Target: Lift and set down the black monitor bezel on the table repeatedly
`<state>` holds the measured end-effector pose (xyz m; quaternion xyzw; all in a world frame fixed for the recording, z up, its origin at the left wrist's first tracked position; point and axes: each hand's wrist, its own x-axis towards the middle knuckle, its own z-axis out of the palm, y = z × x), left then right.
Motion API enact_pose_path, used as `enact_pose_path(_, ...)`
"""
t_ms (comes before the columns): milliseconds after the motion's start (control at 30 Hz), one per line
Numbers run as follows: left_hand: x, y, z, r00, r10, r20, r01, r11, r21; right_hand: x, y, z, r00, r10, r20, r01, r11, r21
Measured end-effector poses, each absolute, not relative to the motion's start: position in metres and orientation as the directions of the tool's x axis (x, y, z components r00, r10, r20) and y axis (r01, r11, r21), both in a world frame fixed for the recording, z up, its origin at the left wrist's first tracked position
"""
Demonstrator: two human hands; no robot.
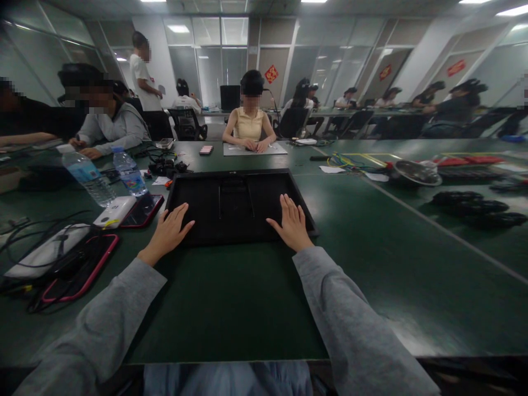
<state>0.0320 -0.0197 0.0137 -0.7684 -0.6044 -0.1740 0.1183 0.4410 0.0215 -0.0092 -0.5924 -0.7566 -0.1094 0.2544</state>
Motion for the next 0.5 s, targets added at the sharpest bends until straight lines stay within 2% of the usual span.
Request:
enact_pose_path(200,0.0323,-0.0203,0.0141,0.208,0.889,0.408,0.969,-0.245,0.040,0.4433,0.0226,-0.0064,-0.182,0.884,0.430,0.920,0.308,-0.244)
enact_pose_path(500,0.0313,-0.0187,0.0118,0.213,0.879,0.426,0.968,-0.249,0.030,0.4437,0.0219,-0.0057,-0.153,0.898,0.412,0.920,0.282,-0.273)
